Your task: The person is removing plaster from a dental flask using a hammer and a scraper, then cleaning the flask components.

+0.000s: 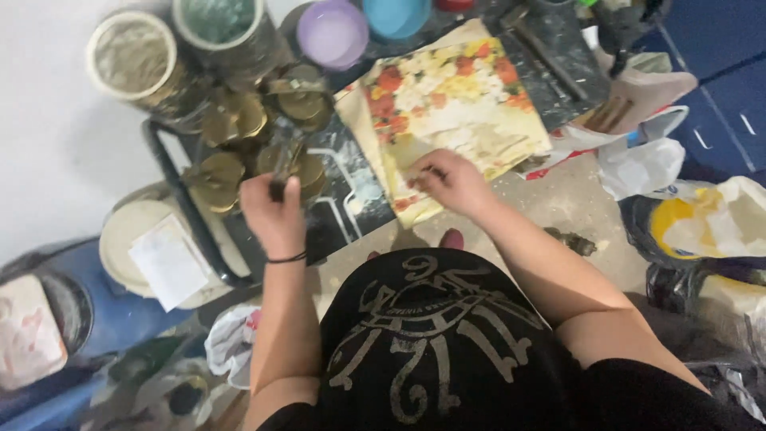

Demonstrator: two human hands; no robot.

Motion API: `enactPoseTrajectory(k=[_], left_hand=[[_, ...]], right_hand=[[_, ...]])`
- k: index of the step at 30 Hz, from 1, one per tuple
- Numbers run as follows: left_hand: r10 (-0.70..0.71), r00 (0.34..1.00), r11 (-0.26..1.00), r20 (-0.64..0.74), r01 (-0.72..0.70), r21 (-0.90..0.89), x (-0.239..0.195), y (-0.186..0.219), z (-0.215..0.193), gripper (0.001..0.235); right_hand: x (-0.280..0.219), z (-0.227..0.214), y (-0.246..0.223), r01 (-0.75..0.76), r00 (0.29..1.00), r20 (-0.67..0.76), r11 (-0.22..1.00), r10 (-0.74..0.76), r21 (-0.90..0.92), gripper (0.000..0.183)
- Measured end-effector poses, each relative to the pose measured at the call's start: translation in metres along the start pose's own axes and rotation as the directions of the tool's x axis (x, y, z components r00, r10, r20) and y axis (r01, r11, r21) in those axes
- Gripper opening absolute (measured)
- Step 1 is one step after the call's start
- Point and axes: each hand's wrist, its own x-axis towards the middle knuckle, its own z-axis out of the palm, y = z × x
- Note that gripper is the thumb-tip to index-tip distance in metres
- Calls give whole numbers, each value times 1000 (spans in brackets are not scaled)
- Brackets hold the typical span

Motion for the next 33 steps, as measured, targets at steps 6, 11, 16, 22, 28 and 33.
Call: enactPoseTrajectory(k=[6,11,16,22,28,33], left_hand=[[289,949,940,125,-306,151,40,65,-8,26],[534,712,802,457,-598,-5,91,109,53,38],[576,375,680,726,-713,-171,118,149,141,35],[450,24,576,893,-771,-270,120,176,220,25],[397,154,714,905,-671,-199,118,174,243,26],[456,665,745,592,-649,155,75,185,225,28]], right_hand=[[-1,-137,173,-301,909,-389,880,149,-368,16],[37,-200,214,-271,943,-315,805,111,-527,40],[68,-203,250,-313,950,-223,701,221,-641,53],[86,-198,284,-258,965,-170,618,198,-743,42],[69,-209,252,-342,935,-164,675,315,-654,32],[15,-220,102,-598,782,74,779,619,-189,19]])
